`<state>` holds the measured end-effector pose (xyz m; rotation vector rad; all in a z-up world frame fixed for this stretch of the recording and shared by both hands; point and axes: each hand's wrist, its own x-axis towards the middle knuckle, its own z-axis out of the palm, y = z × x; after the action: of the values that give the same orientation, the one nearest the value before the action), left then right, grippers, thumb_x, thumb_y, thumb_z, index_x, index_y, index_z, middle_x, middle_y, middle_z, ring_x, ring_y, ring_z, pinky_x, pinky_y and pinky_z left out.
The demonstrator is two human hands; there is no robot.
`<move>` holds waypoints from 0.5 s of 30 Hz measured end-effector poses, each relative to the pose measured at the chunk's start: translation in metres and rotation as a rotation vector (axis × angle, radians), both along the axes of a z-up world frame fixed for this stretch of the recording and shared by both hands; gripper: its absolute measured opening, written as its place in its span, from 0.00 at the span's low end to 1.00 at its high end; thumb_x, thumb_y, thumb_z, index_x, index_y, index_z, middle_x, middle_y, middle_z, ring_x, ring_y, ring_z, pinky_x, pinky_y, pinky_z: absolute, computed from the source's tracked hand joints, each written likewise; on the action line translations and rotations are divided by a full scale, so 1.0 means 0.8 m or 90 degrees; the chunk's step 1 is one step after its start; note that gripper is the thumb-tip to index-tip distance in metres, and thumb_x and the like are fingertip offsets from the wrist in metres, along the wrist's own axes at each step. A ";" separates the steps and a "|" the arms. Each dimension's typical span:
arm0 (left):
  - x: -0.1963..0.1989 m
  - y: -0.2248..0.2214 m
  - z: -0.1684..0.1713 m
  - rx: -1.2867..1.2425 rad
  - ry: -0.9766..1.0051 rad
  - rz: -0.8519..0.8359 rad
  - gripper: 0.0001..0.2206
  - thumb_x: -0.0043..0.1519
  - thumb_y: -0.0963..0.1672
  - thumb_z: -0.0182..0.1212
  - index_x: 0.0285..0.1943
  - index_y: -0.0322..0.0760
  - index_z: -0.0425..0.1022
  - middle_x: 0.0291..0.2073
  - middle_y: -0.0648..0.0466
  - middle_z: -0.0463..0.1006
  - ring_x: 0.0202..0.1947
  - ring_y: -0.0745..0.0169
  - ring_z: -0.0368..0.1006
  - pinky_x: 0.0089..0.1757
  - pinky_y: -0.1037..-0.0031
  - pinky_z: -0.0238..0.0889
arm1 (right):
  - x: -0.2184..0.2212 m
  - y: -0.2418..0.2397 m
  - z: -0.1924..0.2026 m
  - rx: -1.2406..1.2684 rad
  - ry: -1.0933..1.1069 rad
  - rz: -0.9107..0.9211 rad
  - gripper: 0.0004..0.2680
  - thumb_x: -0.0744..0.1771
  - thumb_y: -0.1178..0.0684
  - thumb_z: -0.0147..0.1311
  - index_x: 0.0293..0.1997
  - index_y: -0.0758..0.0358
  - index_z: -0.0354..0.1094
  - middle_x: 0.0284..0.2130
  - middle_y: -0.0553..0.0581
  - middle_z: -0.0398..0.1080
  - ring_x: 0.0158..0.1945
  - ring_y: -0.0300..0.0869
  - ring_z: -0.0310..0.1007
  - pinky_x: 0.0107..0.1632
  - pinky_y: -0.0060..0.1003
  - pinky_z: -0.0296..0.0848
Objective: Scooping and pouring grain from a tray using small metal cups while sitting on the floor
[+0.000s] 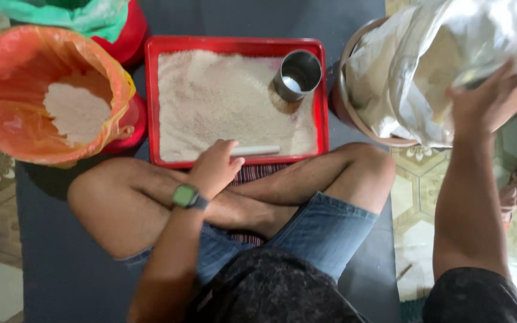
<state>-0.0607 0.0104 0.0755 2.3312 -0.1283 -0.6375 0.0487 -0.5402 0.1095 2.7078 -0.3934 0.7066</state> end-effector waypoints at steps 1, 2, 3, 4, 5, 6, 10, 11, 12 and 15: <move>0.004 0.007 0.025 -0.048 -0.017 0.001 0.21 0.64 0.42 0.55 0.67 0.32 0.68 0.47 0.44 0.77 0.27 0.61 0.72 0.29 0.77 0.69 | 0.000 -0.008 -0.018 0.075 0.162 -0.128 0.33 0.61 0.49 0.76 0.71 0.64 0.60 0.63 0.76 0.39 0.57 0.70 0.61 0.50 0.63 0.81; 0.006 0.023 0.030 -0.048 -0.020 0.000 0.21 0.64 0.42 0.55 0.67 0.32 0.68 0.47 0.44 0.77 0.27 0.61 0.72 0.29 0.77 0.69 | 0.006 0.016 -0.010 0.076 0.159 -0.129 0.33 0.61 0.49 0.76 0.71 0.64 0.60 0.63 0.76 0.39 0.57 0.70 0.61 0.50 0.63 0.81; 0.004 0.037 0.035 -0.078 -0.089 0.066 0.23 0.63 0.45 0.56 0.68 0.34 0.67 0.54 0.46 0.74 0.43 0.54 0.71 0.42 0.71 0.67 | 0.007 0.038 -0.003 0.191 0.171 -0.126 0.34 0.62 0.50 0.76 0.73 0.65 0.55 0.62 0.81 0.39 0.59 0.76 0.59 0.53 0.65 0.78; 0.002 0.052 0.040 -0.108 -0.158 0.132 0.25 0.63 0.47 0.58 0.70 0.35 0.66 0.61 0.48 0.71 0.59 0.48 0.70 0.54 0.65 0.64 | 0.007 0.060 0.003 0.306 0.181 -0.122 0.36 0.63 0.51 0.75 0.74 0.67 0.50 0.62 0.86 0.39 0.61 0.82 0.57 0.55 0.68 0.76; 0.011 0.066 0.054 -0.107 -0.157 0.131 0.25 0.63 0.47 0.58 0.70 0.35 0.66 0.61 0.48 0.71 0.59 0.48 0.70 0.54 0.65 0.64 | 0.013 0.064 -0.006 0.306 0.183 -0.123 0.36 0.63 0.51 0.75 0.74 0.67 0.50 0.62 0.86 0.39 0.61 0.82 0.57 0.55 0.68 0.76; 0.020 0.080 0.068 -0.155 -0.110 0.152 0.23 0.64 0.45 0.57 0.69 0.34 0.67 0.56 0.48 0.73 0.53 0.55 0.72 0.51 0.69 0.65 | 0.019 0.068 -0.015 0.323 0.195 -0.115 0.36 0.63 0.43 0.76 0.71 0.71 0.51 0.58 0.81 0.46 0.56 0.77 0.62 0.52 0.65 0.76; 0.058 0.111 0.069 -0.240 -0.038 0.290 0.19 0.64 0.44 0.55 0.65 0.38 0.70 0.52 0.55 0.76 0.45 0.66 0.73 0.33 0.77 0.67 | 0.055 0.029 -0.087 0.367 0.142 -0.091 0.28 0.61 0.34 0.75 0.56 0.64 0.64 0.45 0.67 0.65 0.42 0.58 0.72 0.44 0.51 0.74; 0.063 0.110 0.056 -0.240 -0.037 0.289 0.19 0.64 0.44 0.55 0.65 0.38 0.70 0.52 0.55 0.76 0.45 0.66 0.73 0.33 0.77 0.67 | 0.056 0.029 -0.084 0.367 0.142 -0.092 0.28 0.61 0.34 0.75 0.56 0.64 0.64 0.45 0.67 0.65 0.42 0.58 0.72 0.44 0.51 0.74; 0.067 0.109 0.042 -0.249 -0.047 0.281 0.18 0.64 0.42 0.55 0.64 0.38 0.70 0.52 0.54 0.77 0.46 0.65 0.74 0.38 0.77 0.68 | 0.058 0.029 -0.081 0.459 0.159 -0.110 0.26 0.62 0.38 0.69 0.57 0.66 0.65 0.48 0.67 0.68 0.47 0.56 0.72 0.49 0.47 0.73; 0.072 0.105 0.010 -0.214 -0.092 0.243 0.17 0.63 0.41 0.56 0.61 0.33 0.72 0.51 0.49 0.78 0.48 0.59 0.75 0.45 0.72 0.69 | 0.051 0.044 -0.057 0.673 0.201 -0.115 0.15 0.64 0.42 0.58 0.47 0.62 0.70 0.39 0.56 0.70 0.41 0.44 0.68 0.44 0.36 0.68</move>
<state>-0.0035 0.0942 0.0832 1.9991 0.1332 -0.2351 0.0893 -0.5052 0.0643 3.5616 -1.1712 -0.0575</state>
